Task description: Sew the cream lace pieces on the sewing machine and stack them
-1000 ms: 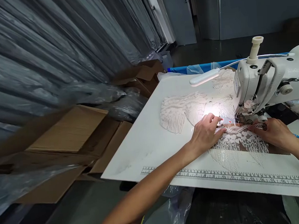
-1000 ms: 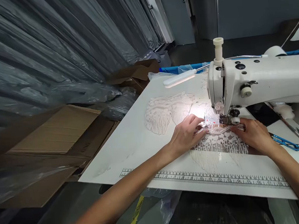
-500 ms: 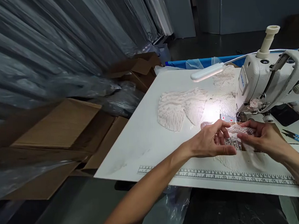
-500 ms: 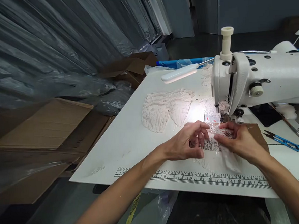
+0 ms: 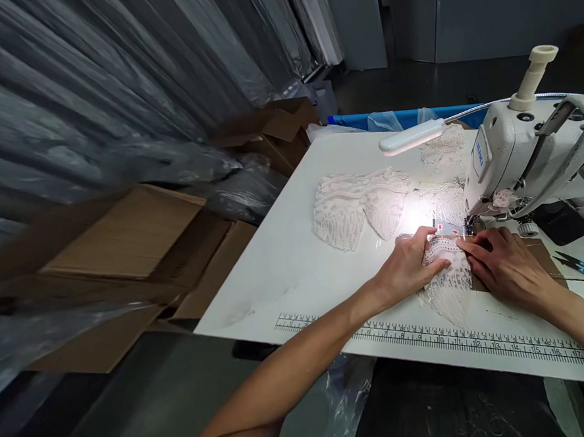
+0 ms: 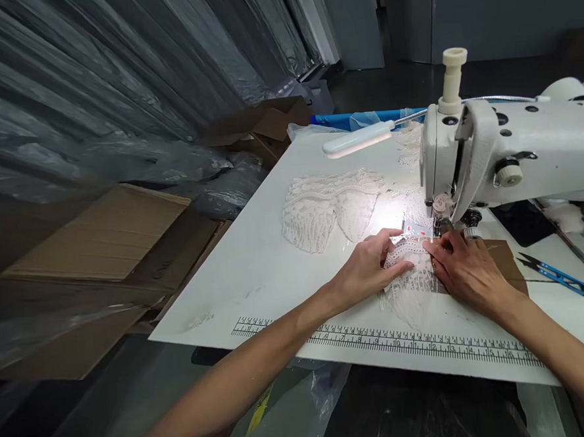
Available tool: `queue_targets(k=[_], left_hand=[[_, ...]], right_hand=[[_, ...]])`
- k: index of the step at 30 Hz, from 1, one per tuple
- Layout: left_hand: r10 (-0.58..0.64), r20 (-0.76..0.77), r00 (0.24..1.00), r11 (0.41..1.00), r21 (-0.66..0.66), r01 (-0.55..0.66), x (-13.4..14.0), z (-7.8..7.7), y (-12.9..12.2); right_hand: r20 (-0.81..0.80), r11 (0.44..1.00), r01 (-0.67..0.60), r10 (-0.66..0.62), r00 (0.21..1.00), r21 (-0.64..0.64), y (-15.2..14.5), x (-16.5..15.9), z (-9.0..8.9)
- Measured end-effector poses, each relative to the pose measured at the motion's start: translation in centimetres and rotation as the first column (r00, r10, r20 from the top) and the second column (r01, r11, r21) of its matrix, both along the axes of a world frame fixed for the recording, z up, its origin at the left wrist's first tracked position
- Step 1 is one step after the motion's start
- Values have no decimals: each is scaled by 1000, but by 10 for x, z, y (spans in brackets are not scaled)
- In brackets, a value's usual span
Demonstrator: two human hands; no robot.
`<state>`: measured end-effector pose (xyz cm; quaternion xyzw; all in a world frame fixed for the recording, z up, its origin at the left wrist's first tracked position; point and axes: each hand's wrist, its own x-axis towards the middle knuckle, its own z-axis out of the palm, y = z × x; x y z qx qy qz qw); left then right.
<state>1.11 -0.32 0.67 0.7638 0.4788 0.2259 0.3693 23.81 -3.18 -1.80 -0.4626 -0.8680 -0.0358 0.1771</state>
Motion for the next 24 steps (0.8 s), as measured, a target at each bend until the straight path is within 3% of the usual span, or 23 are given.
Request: queue_targets(k=[4,8,14,19,24], left_hand=[[-5,15,1000,998,-58,5,-4,2,4],[-14,2,1000,992,-126,14,-9,5,8],[28,29,999,971,-236,-20,-4,2,9],[68,35,997,954,-296,-55,-3,3,9],[18,6,1000,964,-266,-16,-7,8,11]], right_hand=[[-6,999,48,-48,999,6,2,3,-13],[-79,998,43,-46,996,-41,-1,6,-12],[-279,994,-55,27,960,-93,-10,5,-8],[-205,997,-56,45,978,-49,-8,5,-8],[-144,998,-55,49,988,-39,-12,2,0]])
